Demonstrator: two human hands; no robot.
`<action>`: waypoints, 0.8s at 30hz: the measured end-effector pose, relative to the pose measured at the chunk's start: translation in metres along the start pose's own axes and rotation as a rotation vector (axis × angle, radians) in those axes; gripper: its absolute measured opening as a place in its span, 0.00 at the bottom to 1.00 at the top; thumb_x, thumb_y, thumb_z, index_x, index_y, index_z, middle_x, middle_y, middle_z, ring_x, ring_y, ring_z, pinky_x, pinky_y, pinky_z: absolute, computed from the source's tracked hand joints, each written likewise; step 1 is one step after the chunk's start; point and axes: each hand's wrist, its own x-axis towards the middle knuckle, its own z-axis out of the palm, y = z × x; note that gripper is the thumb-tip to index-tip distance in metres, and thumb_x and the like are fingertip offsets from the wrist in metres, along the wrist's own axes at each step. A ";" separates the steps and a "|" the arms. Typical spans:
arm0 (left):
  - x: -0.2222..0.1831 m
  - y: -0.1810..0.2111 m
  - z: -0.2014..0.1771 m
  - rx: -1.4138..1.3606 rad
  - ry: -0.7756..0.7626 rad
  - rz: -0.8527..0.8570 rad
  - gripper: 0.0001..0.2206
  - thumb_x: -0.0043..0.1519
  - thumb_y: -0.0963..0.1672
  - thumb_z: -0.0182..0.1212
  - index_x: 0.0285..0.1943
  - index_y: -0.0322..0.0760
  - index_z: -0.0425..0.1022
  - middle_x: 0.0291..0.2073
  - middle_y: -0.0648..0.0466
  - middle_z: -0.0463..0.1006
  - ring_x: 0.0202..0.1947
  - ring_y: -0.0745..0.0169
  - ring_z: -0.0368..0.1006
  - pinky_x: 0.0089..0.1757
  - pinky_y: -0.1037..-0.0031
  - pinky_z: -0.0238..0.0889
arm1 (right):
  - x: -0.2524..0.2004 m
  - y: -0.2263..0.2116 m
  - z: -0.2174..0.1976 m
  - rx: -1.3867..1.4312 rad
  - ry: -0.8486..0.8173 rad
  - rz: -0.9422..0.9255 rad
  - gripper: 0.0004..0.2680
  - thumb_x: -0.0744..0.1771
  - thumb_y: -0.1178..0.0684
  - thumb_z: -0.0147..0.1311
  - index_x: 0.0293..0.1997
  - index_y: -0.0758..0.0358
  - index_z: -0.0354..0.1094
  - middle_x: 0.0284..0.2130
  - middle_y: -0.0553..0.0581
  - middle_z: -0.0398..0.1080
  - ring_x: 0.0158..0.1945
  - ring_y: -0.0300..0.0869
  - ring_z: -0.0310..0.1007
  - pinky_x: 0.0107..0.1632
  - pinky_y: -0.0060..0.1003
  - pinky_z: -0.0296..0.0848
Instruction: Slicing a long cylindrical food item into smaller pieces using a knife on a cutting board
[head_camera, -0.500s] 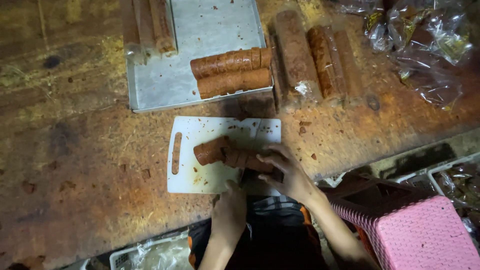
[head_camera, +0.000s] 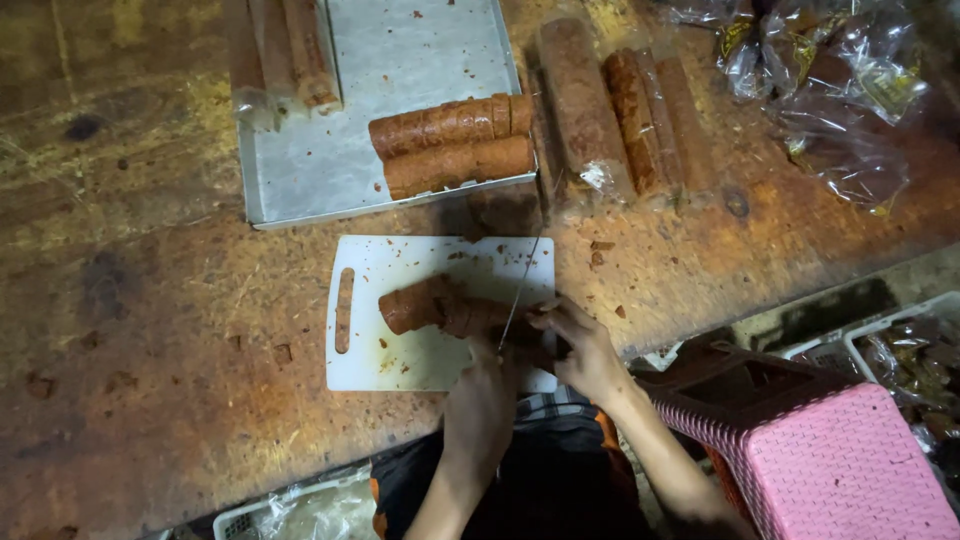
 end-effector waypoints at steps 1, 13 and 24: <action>0.000 0.002 0.001 -0.007 0.007 -0.003 0.18 0.71 0.52 0.47 0.58 0.35 0.55 0.29 0.39 0.82 0.28 0.35 0.81 0.25 0.50 0.72 | -0.001 0.003 0.001 -0.005 0.015 -0.011 0.19 0.56 0.70 0.55 0.50 0.63 0.72 0.50 0.61 0.71 0.54 0.51 0.76 0.56 0.38 0.72; -0.024 -0.019 -0.012 0.020 -0.356 -0.197 0.12 0.68 0.47 0.42 0.58 0.41 0.61 0.46 0.42 0.73 0.48 0.32 0.73 0.46 0.47 0.70 | -0.001 -0.008 0.005 -0.092 0.073 -0.025 0.14 0.61 0.60 0.69 0.50 0.62 0.74 0.50 0.61 0.70 0.50 0.47 0.78 0.53 0.36 0.75; -0.085 -0.053 -0.006 0.102 -0.493 -0.677 0.20 0.67 0.62 0.42 0.50 0.50 0.59 0.47 0.49 0.83 0.52 0.40 0.79 0.51 0.49 0.68 | 0.012 -0.020 0.000 -0.012 0.088 -0.041 0.14 0.61 0.60 0.71 0.47 0.64 0.73 0.47 0.60 0.73 0.49 0.46 0.78 0.55 0.35 0.78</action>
